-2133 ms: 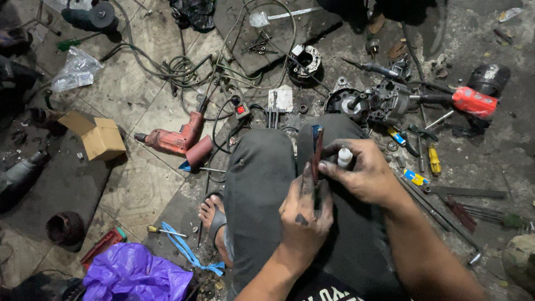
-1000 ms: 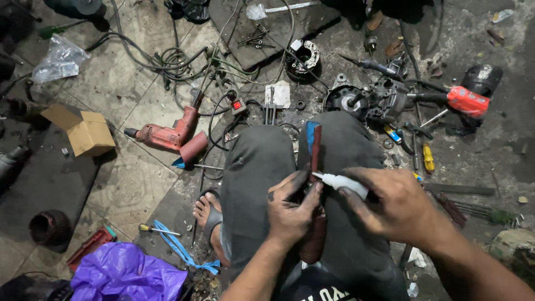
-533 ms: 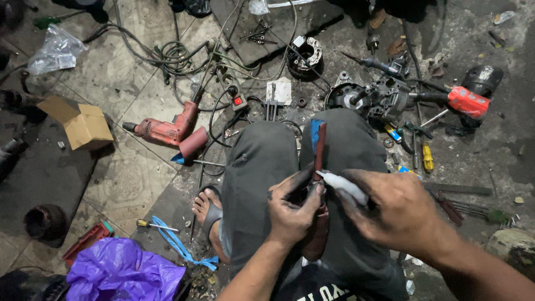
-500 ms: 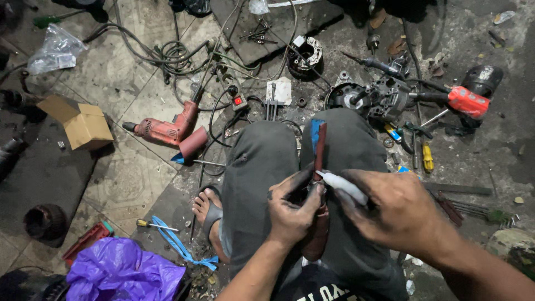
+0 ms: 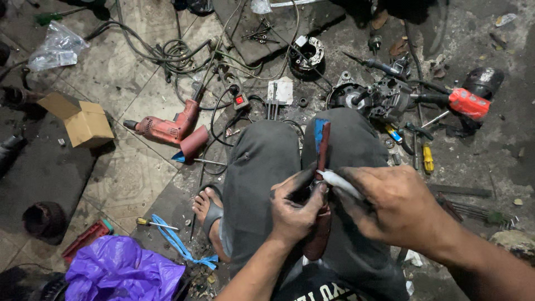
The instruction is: The person applies a white substance from a small bottle into the chuck of a red power tool, then uses the tool to tighten or adjust a component. The person handles the tool and bottle directly without additional tools.
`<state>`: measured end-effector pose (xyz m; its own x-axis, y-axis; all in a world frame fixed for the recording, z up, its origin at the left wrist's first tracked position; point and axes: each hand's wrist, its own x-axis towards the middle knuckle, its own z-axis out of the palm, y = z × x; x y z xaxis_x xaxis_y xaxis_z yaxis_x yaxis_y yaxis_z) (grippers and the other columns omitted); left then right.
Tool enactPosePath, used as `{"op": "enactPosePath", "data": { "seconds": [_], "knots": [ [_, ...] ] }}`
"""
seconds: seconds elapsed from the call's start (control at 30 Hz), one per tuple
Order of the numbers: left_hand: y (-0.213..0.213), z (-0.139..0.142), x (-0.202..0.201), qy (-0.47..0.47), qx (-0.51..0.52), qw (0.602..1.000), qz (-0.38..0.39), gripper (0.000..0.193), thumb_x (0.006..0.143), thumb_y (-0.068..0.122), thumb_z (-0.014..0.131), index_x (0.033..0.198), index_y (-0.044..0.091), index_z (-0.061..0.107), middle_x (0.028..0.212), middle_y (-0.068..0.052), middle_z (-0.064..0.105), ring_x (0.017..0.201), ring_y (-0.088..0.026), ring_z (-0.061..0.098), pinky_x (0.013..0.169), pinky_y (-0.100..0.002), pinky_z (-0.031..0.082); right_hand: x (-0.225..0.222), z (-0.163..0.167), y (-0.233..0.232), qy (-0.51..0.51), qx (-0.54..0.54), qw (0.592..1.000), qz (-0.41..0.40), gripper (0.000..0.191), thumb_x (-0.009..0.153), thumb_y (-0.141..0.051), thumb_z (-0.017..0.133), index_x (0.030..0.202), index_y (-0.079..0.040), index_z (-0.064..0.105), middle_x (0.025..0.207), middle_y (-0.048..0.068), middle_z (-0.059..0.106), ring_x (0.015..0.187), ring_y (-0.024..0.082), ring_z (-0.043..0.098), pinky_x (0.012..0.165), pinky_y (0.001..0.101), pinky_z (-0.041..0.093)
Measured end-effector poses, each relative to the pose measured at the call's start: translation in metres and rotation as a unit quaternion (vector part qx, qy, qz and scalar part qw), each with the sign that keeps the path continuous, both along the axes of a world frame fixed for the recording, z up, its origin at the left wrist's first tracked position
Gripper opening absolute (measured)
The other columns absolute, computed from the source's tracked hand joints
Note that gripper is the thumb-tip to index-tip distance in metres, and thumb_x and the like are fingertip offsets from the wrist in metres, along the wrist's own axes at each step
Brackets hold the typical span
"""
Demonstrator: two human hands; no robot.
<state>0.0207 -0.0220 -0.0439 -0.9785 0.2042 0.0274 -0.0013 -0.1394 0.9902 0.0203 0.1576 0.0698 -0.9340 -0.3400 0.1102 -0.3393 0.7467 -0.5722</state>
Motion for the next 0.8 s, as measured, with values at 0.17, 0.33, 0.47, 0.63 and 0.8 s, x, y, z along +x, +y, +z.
{"op": "enactPosePath", "data": {
  "seconds": [0.17,0.33,0.47,0.63,0.8],
  "knots": [
    [-0.001,0.004,0.0,-0.02,0.021,1.0,-0.01,0.029,0.092,0.003,0.072,0.12,-0.008,0.072,0.094,-0.007,0.075,0.079,-0.009,0.069,0.072,-0.024,0.057,-0.004,0.0,0.002,0.0,-0.019,1.0,0.011,0.036,0.073,-0.01,0.08,0.106,0.001,0.071,0.086,0.017,0.076,0.07,0.03,0.076,0.06,0.0369,0.059],
    [-0.001,0.005,-0.001,-0.031,0.036,0.999,-0.018,0.032,0.092,0.003,0.071,0.122,-0.007,0.07,0.098,-0.008,0.076,0.079,-0.009,0.07,0.072,-0.024,0.058,-0.003,-0.004,0.003,-0.009,-0.045,0.999,0.025,0.04,0.07,-0.009,0.08,0.107,0.001,0.073,0.083,0.017,0.076,0.07,0.03,0.076,0.059,0.0364,0.06],
    [-0.001,0.005,-0.001,0.01,0.021,1.0,-0.01,0.032,0.093,0.002,0.071,0.123,-0.008,0.07,0.1,-0.009,0.076,0.082,-0.01,0.07,0.074,-0.024,0.058,-0.003,-0.007,0.004,-0.013,-0.033,0.999,0.025,0.041,0.069,-0.011,0.082,0.106,0.002,0.071,0.082,0.016,0.076,0.069,0.03,0.076,0.057,0.0363,0.059],
    [-0.002,0.005,0.001,-0.022,0.028,0.999,-0.017,0.029,0.094,0.003,0.071,0.12,-0.008,0.071,0.09,-0.007,0.073,0.072,-0.008,0.068,0.064,-0.023,0.056,0.0,-0.009,0.01,0.006,-0.037,0.999,0.02,0.042,0.068,-0.011,0.082,0.106,0.001,0.072,0.08,0.015,0.075,0.066,0.03,0.075,0.056,0.036,0.057],
    [0.004,0.005,0.006,-0.012,0.003,1.0,-0.001,0.022,0.097,0.002,0.072,0.116,-0.008,0.073,0.09,-0.009,0.072,0.068,-0.012,0.067,0.06,-0.027,0.056,0.002,-0.018,0.025,0.047,-0.053,0.996,-0.051,0.032,0.075,-0.014,0.082,0.102,0.001,0.073,0.083,0.012,0.075,0.065,0.021,0.074,0.059,0.0323,0.056]
  ]
}}
